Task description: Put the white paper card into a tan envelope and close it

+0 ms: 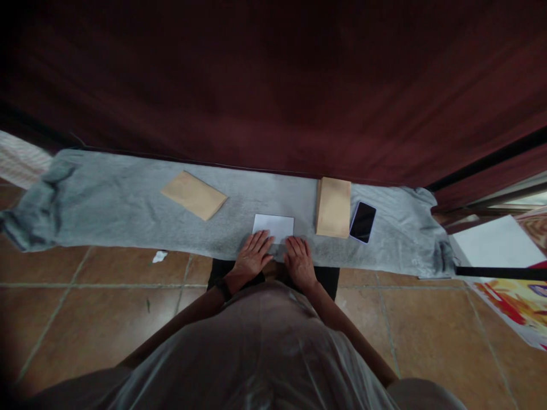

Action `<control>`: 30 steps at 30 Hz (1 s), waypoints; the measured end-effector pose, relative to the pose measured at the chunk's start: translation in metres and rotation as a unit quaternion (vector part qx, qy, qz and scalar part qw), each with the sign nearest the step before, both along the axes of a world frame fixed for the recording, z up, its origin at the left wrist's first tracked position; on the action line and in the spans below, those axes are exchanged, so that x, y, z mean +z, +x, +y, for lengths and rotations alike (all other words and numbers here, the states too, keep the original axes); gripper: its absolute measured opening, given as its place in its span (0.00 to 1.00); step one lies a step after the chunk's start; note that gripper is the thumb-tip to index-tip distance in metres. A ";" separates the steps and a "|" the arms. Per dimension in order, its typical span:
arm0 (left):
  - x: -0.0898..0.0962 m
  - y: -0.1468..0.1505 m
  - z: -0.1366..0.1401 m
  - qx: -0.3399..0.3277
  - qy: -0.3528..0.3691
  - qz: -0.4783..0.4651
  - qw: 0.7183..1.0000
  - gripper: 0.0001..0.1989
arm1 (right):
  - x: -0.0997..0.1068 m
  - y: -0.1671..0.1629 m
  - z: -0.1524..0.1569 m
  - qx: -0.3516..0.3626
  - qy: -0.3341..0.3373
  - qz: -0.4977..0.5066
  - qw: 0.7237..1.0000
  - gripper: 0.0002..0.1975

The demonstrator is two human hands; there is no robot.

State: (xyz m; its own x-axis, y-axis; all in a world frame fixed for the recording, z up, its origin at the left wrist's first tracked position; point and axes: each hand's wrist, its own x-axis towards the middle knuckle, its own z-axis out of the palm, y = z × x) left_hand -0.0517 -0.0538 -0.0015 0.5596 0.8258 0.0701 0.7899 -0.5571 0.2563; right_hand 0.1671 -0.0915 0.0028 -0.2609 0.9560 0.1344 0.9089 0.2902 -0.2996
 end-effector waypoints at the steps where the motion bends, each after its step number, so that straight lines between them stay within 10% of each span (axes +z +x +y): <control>1: 0.000 0.000 0.000 -0.002 0.000 -0.002 1.000 0.30 | 0.000 -0.002 0.003 0.002 0.001 0.001 1.000 0.25; 30: 0.011 0.040 0.044 0.017 -0.048 0.020 0.999 0.28 | -0.015 -0.012 0.011 0.026 -0.018 -0.005 0.999 0.27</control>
State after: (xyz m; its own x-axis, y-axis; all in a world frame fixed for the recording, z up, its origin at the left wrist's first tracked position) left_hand -0.0118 -0.0093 0.0095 0.5324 0.8459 -0.0318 0.8183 -0.5047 0.2750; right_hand 0.1549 -0.0808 -0.0121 -0.3105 0.9456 0.0969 0.8960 0.3252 -0.3025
